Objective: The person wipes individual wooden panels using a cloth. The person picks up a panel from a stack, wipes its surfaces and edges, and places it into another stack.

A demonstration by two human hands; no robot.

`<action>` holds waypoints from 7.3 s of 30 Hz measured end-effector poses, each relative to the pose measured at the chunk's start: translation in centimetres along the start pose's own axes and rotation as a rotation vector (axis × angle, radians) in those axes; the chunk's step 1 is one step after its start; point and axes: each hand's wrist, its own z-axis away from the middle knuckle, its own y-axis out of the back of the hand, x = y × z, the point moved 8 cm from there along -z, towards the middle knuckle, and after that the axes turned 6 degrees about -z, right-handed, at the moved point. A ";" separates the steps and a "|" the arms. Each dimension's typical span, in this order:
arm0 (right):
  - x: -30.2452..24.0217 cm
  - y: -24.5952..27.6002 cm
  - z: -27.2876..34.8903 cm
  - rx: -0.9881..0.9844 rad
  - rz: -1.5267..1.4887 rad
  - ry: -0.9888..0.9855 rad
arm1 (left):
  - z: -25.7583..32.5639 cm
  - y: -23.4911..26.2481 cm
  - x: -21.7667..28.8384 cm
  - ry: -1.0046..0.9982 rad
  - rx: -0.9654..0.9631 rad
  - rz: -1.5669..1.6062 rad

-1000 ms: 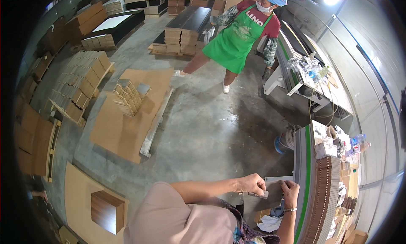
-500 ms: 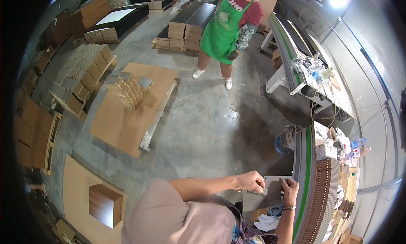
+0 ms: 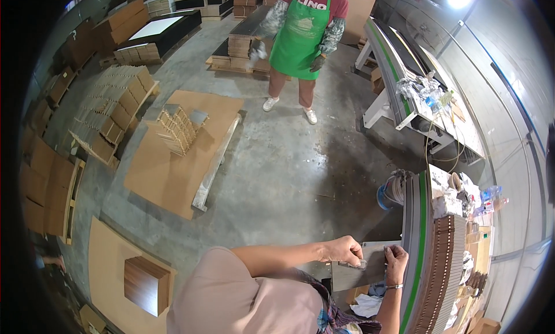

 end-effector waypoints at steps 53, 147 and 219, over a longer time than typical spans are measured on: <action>3.4 -5.5 13.7 0.310 -1.268 -0.573 | -0.4 -1.1 -1.4 0.120 0.082 0.187; 9.9 -3.6 25.3 0.581 -1.088 -0.871 | 23.3 34.7 -27.1 0.499 1.466 -0.163; 27.7 51.2 38.2 1.226 -0.619 -0.481 | -29.2 -48.3 -7.2 0.358 -0.607 0.181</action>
